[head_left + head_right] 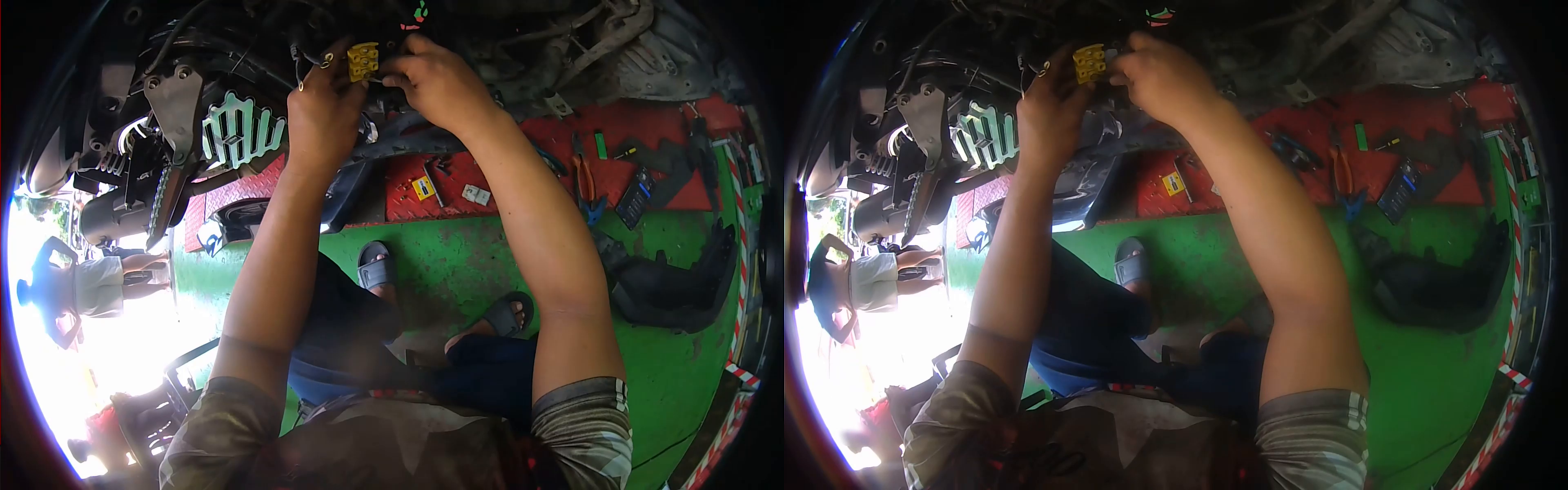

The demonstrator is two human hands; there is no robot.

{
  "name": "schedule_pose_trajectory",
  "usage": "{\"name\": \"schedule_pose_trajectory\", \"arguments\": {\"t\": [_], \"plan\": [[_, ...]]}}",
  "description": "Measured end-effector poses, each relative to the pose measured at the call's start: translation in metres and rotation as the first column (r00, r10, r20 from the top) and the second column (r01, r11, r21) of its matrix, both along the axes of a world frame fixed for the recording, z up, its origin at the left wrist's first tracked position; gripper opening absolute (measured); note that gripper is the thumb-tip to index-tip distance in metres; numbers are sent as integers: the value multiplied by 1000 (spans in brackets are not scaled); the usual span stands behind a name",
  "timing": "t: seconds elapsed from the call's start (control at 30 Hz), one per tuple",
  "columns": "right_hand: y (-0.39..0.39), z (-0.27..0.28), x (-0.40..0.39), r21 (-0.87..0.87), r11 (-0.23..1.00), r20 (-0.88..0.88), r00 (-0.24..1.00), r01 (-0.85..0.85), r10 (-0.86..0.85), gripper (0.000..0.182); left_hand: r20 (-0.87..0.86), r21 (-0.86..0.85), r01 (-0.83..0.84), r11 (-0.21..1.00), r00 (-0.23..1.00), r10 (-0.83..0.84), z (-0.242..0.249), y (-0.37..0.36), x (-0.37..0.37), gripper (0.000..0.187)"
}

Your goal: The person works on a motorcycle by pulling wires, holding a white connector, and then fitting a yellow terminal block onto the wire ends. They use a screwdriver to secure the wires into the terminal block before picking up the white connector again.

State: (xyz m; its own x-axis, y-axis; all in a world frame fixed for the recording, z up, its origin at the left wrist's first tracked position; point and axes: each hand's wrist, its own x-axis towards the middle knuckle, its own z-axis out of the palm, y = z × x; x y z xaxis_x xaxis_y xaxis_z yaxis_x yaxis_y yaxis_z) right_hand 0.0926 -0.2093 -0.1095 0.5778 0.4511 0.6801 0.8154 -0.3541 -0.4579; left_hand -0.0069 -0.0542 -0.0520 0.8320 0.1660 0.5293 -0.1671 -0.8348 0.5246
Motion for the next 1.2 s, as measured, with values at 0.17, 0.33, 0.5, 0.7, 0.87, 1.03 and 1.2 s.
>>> {"name": "schedule_pose_trajectory", "arguments": {"t": [0.17, 0.33, 0.5, 0.7, 0.87, 1.03, 1.2], "plan": [[0, 3, 0, -45, 999, 2, 1000, -3, 4, 16, 20, 40, 1, 999, 1000, -2, -2, 1, 1, 56], [0, 5, 0, -65, 998, 1, 1000, 4, -4, 16, 1, 3, 14, 1000, 1000, -14, 4, -4, -3, 55], [0, 5, -2, -9, 1000, -28, 1000, -4, 4, 13, -16, 12, 8, 1000, 1000, -8, 6, -5, -5, 56], [-1, 6, -2, -48, 999, -28, 1000, 0, -1, 17, -88, -90, -4, 996, 996, -4, 6, -1, -4, 59], [-2, 6, -2, -46, 999, -26, 1000, 3, -4, 16, -92, -148, 16, 989, 995, -30, 7, -2, -4, 59], [-2, 10, -5, -57, 998, -25, 999, 18, -20, 15, -81, -147, 29, 989, 996, -41, 6, -2, -4, 59], [-2, 10, -4, -49, 999, -89, 996, -11, 7, 14, -35, -115, 69, 991, 997, -73, 6, -7, -5, 49]]}}
